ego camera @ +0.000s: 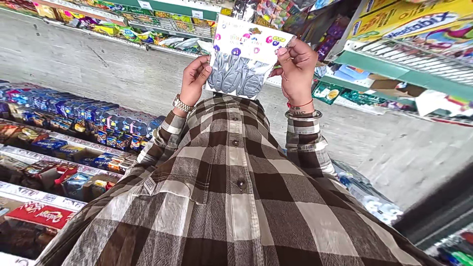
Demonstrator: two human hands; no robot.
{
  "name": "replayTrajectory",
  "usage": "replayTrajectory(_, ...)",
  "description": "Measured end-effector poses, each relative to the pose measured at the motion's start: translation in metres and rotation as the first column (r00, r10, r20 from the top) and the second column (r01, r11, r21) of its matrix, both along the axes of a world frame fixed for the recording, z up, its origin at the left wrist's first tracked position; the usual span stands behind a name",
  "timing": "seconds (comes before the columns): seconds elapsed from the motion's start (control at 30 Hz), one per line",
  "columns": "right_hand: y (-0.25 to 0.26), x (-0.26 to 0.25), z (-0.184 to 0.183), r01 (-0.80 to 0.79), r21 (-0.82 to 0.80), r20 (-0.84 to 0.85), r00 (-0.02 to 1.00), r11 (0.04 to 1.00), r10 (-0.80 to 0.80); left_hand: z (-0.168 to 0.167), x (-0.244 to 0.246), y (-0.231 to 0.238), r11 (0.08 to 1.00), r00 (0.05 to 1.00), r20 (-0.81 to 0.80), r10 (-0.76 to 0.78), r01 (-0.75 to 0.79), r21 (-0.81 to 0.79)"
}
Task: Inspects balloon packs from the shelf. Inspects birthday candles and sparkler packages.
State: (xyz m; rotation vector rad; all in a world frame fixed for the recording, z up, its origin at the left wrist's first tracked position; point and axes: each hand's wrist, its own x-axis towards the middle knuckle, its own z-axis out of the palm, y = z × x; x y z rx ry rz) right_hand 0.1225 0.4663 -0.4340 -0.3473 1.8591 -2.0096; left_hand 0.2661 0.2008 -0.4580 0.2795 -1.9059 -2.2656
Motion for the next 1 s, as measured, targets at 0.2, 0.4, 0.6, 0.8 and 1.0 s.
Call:
replayTrajectory(0.2, -0.0001, -0.0045, 0.0026, -0.02, 0.02, -0.012, 1.0, 1.0, 0.021, 0.0018, -0.0003, 0.001, 1.0, 1.0, 0.013, 0.011, -0.011, -0.001)
replayTrajectory(0.4, -0.0011, -0.0054, 0.0038, -0.032, 0.001, -0.008, 0.999, 0.999, 0.032, 0.0024, 0.0, -0.0018, 1.0, 1.0, 0.002, -0.002, 0.002, 0.006)
replayTrajectory(0.6, -0.0006, -0.005, 0.0042, -0.034, 0.002, -0.023, 0.999, 0.999, 0.034, 0.002, 0.0005, -0.0015, 1.0, 1.0, 0.001, -0.002, 0.002, 0.007)
replayTrajectory(0.8, -0.0003, -0.0051, 0.0065, -0.041, 0.008, -0.01, 0.999, 0.999, 0.041, 0.0029, -0.0009, -0.0023, 1.0, 1.0, 0.004, 0.009, -0.009, 0.001)
replayTrajectory(1.0, 0.0014, -0.0048, 0.0062, -0.042, 0.001, 0.013, 0.999, 0.999, 0.042, 0.0025, 0.0001, -0.0011, 1.0, 1.0, 0.008, -0.001, 0.001, -0.01)
